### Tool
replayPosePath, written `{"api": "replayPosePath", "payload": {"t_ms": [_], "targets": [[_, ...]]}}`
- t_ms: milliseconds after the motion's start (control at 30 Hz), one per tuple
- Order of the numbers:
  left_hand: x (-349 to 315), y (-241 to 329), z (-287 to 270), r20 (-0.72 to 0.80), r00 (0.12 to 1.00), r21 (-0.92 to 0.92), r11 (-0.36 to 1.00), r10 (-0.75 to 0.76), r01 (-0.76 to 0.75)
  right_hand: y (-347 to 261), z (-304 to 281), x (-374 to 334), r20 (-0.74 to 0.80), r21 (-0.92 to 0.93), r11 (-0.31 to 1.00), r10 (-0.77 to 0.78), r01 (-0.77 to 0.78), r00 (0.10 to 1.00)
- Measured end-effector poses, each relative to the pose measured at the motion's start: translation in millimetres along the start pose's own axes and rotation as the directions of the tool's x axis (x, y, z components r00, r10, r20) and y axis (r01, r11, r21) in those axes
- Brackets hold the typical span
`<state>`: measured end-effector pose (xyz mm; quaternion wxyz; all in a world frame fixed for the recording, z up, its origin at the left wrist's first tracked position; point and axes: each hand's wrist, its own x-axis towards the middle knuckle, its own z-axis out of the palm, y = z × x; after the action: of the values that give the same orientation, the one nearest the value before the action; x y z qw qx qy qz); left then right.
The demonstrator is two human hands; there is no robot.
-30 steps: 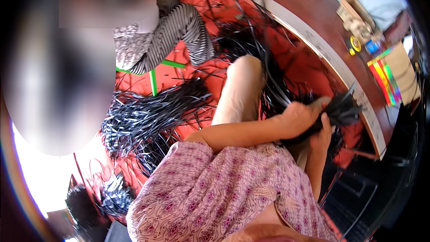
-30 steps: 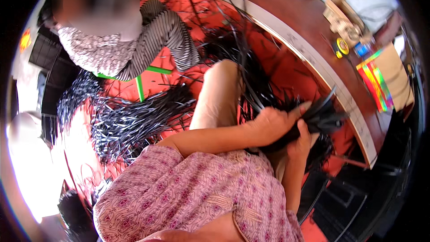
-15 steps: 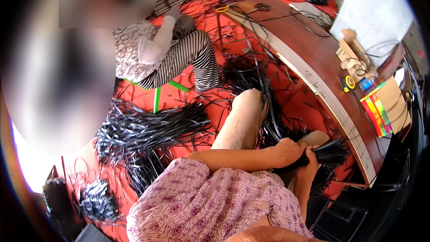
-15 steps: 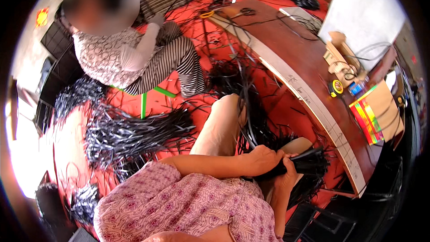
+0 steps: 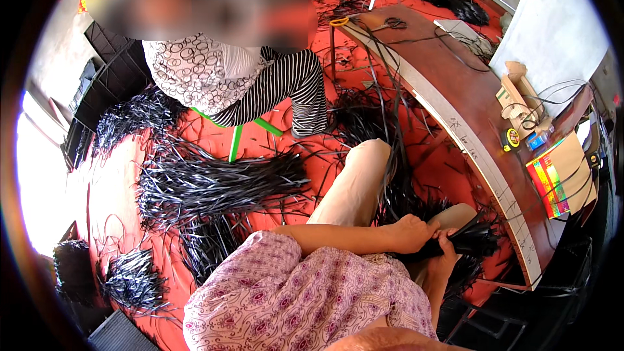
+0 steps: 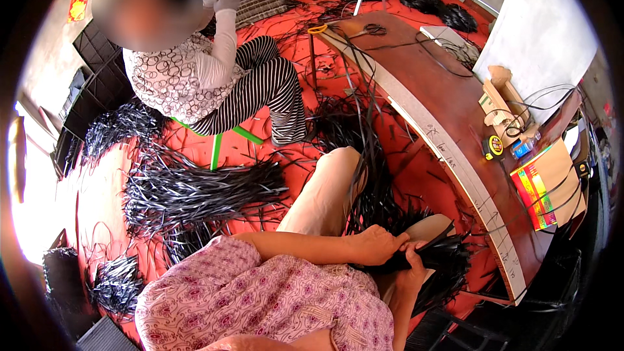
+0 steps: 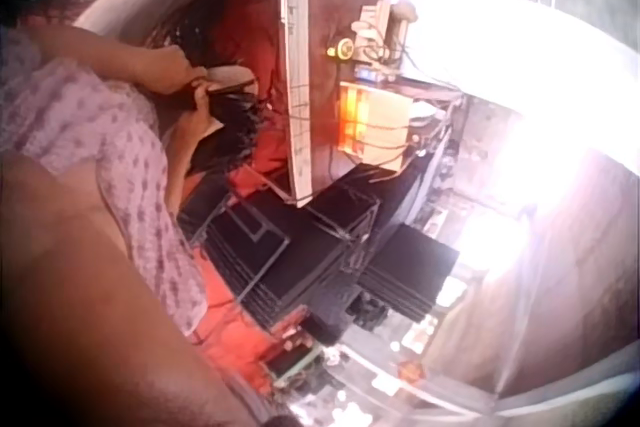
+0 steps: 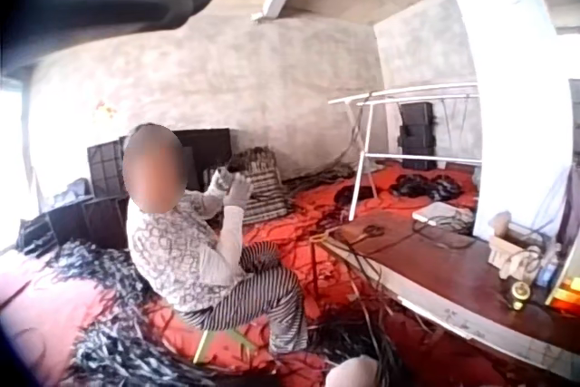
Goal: The person sits on the floor and repeatedly picks up thin black strips, aligns them, and weaves them into a larger structure. Another person works alongside them in the same manner. The task involves repetitive hand movements to integrate the strips into the assembly.
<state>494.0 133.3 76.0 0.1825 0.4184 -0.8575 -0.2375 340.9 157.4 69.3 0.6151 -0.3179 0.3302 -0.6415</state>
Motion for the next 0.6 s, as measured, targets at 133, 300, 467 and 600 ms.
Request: {"api": "replayPosePath", "payload": {"t_ms": [133, 300, 467, 600], "targets": [[1, 1, -5, 0.043, 0.999, -0.053, 0.998, 0.027, -0.025, -4, 5, -1, -0.015, 0.043, 0.998, 0.050, -0.049, 0.999], [-1, 5, -4, 0.060, 0.998, -0.075, 0.997, 0.012, -0.008, -1, -12, 0, 0.085, 0.039, 0.998, 0.055, -0.058, 0.995], [-4, 3, -5, 0.009, 1.000, -0.142, 0.990, 0.025, -0.023, 5, -21, 0, 0.213, 0.100, 0.993, 0.032, -0.055, 0.976], [0, 4, -1, 0.071, 0.997, -0.119, 0.993, 0.032, -0.024, 3, -20, -2, 0.276, 0.104, 0.992, 0.045, -0.076, 0.960]]}}
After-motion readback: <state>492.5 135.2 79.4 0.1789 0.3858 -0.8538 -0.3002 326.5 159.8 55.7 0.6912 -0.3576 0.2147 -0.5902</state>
